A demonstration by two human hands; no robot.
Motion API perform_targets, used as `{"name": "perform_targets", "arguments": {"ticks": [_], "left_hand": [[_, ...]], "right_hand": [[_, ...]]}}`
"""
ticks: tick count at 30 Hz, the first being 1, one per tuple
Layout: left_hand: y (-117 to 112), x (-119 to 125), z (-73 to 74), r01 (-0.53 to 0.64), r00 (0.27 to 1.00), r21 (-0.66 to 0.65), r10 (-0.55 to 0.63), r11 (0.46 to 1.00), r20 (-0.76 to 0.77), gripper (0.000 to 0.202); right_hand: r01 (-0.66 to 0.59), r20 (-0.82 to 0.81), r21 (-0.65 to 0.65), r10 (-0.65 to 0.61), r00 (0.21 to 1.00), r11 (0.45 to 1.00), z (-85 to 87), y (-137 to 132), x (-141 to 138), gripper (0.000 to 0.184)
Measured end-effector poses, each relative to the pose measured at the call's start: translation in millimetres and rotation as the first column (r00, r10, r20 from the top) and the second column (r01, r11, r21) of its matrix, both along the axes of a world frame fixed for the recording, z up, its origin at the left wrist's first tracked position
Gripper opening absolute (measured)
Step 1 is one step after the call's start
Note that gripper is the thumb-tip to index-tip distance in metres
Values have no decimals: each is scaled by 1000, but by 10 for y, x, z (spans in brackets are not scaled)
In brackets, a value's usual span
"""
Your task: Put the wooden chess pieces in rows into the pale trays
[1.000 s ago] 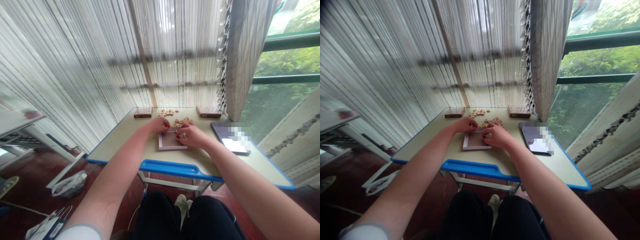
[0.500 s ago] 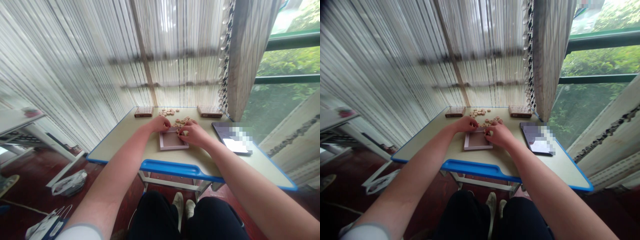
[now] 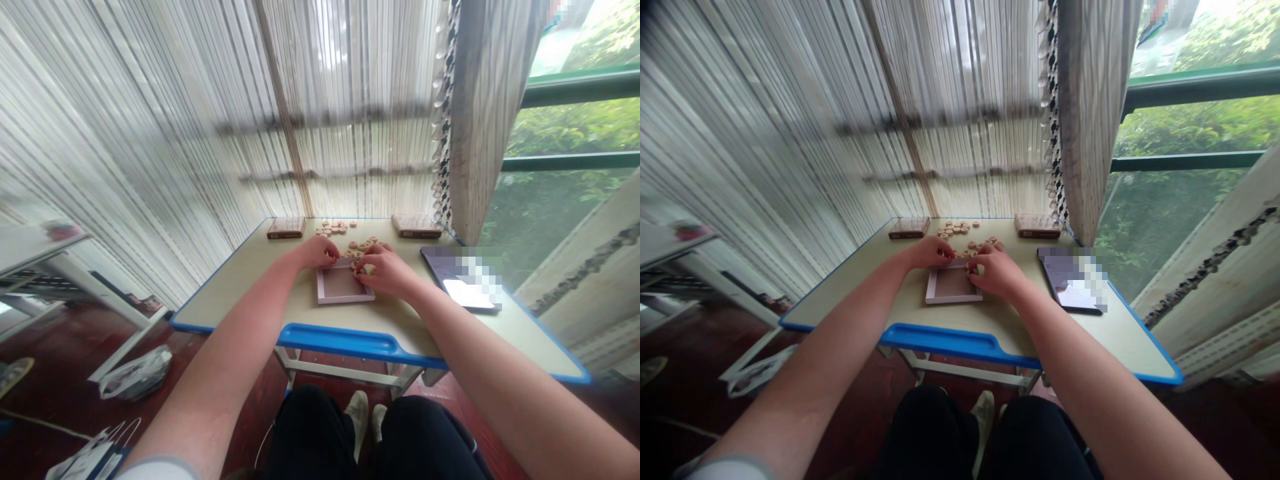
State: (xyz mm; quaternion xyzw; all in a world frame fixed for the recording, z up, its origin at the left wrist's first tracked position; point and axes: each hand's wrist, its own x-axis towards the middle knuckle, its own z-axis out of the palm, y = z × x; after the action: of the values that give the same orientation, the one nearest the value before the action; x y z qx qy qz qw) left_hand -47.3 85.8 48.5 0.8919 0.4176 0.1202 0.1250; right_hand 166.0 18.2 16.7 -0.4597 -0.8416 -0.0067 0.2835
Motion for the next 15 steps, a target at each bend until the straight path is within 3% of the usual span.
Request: {"name": "perform_targets", "arguments": {"ticks": [3,5,9,12,15], "left_hand": [[5,2,-11,-6,1000,-10,7,1000,11,29],[3,8,-14,-14,1000,-8,15,1000,16,28],[11,16,-17,-14,1000,-14,14,1000,17,28],[23,14,-24,-6,1000,-17,6,1000,16,28],[21,18,-29,3,1000,-7,-3,1000,16,28]], "right_hand": [[50,-53,18,-49,997,999,17,15,15,19],[173,-128,57,-164,978,983,25,47,43,26],[434,-210,84,-410,888,897,-21,164,143,37],[443,-138,12,-437,889,897,-95,251,205,40],[362,-76,-63,-366,928,930,-137,287,215,43]]}}
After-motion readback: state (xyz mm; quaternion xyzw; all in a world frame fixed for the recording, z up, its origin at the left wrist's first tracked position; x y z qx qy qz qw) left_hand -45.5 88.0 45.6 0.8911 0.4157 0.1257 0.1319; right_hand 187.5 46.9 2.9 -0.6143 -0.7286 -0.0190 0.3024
